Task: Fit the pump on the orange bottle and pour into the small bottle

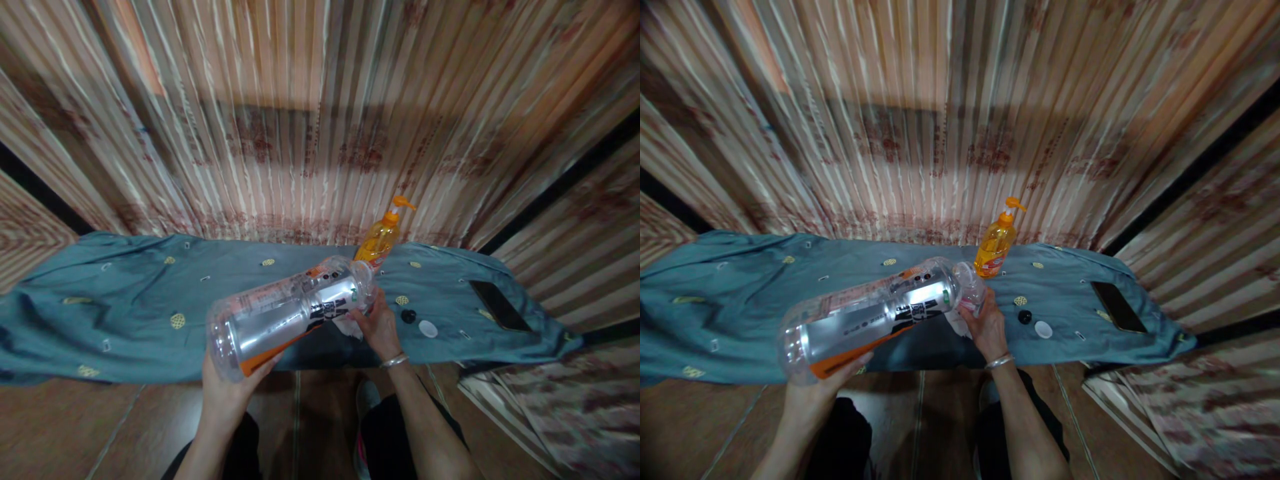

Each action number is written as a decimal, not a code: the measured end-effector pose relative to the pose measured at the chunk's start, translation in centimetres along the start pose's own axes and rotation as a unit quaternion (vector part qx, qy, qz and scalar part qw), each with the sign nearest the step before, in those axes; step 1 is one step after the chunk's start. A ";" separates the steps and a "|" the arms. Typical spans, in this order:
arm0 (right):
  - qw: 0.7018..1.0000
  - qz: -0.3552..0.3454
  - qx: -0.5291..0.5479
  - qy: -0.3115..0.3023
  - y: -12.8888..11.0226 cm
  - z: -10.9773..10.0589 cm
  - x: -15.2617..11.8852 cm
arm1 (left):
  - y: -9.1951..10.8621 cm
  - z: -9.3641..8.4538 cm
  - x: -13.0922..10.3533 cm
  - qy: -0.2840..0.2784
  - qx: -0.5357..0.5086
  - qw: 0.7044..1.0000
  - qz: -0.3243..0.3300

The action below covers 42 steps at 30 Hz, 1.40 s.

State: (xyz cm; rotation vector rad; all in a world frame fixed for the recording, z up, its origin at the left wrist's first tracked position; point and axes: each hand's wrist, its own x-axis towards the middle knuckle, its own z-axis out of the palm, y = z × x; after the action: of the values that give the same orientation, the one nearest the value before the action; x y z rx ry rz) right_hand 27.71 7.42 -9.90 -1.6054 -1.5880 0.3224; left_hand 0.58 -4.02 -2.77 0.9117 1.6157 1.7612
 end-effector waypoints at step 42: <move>1.000 0.019 0.003 -0.019 -0.3 -1.0 0.5 | 2.5 1.2 -0.8 -0.011 -0.021 0.999 0.041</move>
State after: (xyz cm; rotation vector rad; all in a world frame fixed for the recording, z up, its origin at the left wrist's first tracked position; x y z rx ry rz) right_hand 28.27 7.45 -8.85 -1.6353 -1.5843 0.3794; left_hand 2.08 -4.15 -0.32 0.9866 1.5425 1.8271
